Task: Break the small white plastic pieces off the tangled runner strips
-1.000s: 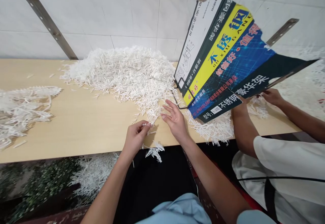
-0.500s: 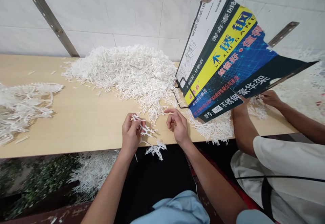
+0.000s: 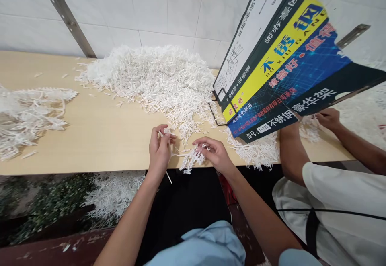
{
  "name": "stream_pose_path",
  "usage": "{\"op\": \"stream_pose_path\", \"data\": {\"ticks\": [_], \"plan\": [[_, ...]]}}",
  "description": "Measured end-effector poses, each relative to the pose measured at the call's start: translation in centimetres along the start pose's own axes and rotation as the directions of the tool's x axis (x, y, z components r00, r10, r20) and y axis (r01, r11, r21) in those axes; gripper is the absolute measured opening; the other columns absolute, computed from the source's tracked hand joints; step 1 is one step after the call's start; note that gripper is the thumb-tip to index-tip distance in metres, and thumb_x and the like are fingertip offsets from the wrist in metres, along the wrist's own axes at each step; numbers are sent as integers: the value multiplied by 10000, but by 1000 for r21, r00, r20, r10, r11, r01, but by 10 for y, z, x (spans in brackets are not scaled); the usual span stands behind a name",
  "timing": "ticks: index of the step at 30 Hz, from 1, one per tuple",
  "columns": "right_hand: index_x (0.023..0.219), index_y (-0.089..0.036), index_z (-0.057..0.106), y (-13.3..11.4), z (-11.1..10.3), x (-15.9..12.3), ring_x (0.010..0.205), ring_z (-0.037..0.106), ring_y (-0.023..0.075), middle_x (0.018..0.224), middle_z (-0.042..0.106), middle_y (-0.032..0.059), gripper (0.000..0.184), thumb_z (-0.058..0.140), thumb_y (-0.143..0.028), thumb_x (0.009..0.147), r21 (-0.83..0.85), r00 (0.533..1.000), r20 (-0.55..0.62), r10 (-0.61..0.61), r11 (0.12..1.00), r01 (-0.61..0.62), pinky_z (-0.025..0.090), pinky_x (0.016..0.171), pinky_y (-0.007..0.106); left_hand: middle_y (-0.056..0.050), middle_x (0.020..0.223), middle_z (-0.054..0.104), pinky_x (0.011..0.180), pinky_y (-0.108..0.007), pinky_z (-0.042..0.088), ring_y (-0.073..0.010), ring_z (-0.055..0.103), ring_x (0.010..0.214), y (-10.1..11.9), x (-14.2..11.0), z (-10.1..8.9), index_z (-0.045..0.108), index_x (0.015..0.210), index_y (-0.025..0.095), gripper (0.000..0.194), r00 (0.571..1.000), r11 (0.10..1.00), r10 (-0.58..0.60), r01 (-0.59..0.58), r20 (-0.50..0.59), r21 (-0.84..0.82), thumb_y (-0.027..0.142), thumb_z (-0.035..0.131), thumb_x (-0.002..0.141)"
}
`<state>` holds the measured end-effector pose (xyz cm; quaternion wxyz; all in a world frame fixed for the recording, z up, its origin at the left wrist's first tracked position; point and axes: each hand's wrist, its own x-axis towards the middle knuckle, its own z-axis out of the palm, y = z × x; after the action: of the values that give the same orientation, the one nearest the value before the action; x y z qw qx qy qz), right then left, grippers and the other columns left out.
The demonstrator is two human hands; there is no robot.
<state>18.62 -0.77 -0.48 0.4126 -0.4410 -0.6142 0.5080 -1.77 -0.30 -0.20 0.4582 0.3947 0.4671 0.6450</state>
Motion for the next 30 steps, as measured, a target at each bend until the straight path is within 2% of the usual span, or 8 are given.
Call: {"op": "stream_pose_path", "data": {"ticks": [4, 6, 8, 12, 15, 21, 25, 30], "plan": [[1157, -243, 725, 6, 5, 2, 727, 598, 152, 939, 708, 34, 339, 769, -383, 852, 180, 989, -142, 30, 984, -4, 499, 595, 252, -95, 1419, 601, 974, -333, 516, -225, 606, 1279, 2, -2, 1, 451, 877, 224, 119, 999, 999, 32, -33, 38, 14, 248, 555, 927], [1154, -245, 721, 4, 7, 2, 740, 598, 150, 958, 699, 34, 339, 773, -362, 841, 201, 985, -168, 39, 980, -4, 509, 603, 249, -97, 1289, 680, 949, -353, 526, -217, 647, 1197, 1, -2, 0, 417, 886, 234, 134, 995, 999, 26, -23, 95, -35, 241, 544, 929], [1153, -248, 723, 1, 7, 1, 769, 610, 153, 968, 691, 35, 341, 778, -331, 827, 192, 985, -171, 35, 981, -1, 509, 614, 244, -48, 1029, 731, 857, -326, 530, -181, 691, 958, 1, -1, -2, 430, 914, 242, 109, 987, 999, 20, -13, 159, -50, 207, 532, 913], [1145, -244, 731, -3, 7, 0, 809, 632, 169, 1000, 683, 53, 325, 760, -320, 831, 162, 989, -139, 44, 987, -21, 507, 614, 245, 36, 655, 569, 640, -250, 420, -134, 533, 618, 3, -2, -6, 588, 886, 215, 169, 957, 989, 3, -45, 289, 140, 112, 475, 815], [1134, -244, 739, -2, 6, 1, 799, 626, 166, 999, 687, 54, 298, 747, -341, 853, 193, 993, -109, 45, 981, -24, 501, 624, 246, 7, 679, 594, 636, -265, 398, -152, 541, 650, 7, -4, -5, 678, 850, 193, 235, 926, 950, -18, -102, 376, 295, 115, 461, 808], [1127, -263, 745, 2, 4, 3, 810, 618, 164, 988, 694, 44, 292, 772, -369, 856, 281, 996, -90, 17, 960, 9, 501, 680, 258, -78, 1137, 704, 699, -275, 450, -209, 655, 925, 10, -3, 2, 781, 998, 202, 353, 895, 866, 92, -289, 437, 409, 109, 500, 805], [1134, -256, 736, 1, 3, 5, 731, 611, 159, 916, 688, 33, 355, 794, -425, 828, 334, 995, -82, 47, 943, -17, 501, 652, 265, -57, 971, 754, 734, -287, 452, -212, 661, 866, 10, -3, 1, 784, 987, 191, 340, 859, 855, -22, -249, 512, 456, 109, 500, 819], [1265, -240, 694, -6, 1, 6, 779, 671, 195, 888, 730, 56, 470, 630, -564, 931, 402, 996, -42, 74, 914, -51, 546, 719, 313, -10, 713, 614, 627, -268, 366, -163, 523, 661, 9, -7, -2, 731, 828, 175, 172, 784, 807, -43, -338, 619, 484, 255, 593, 893]]}}
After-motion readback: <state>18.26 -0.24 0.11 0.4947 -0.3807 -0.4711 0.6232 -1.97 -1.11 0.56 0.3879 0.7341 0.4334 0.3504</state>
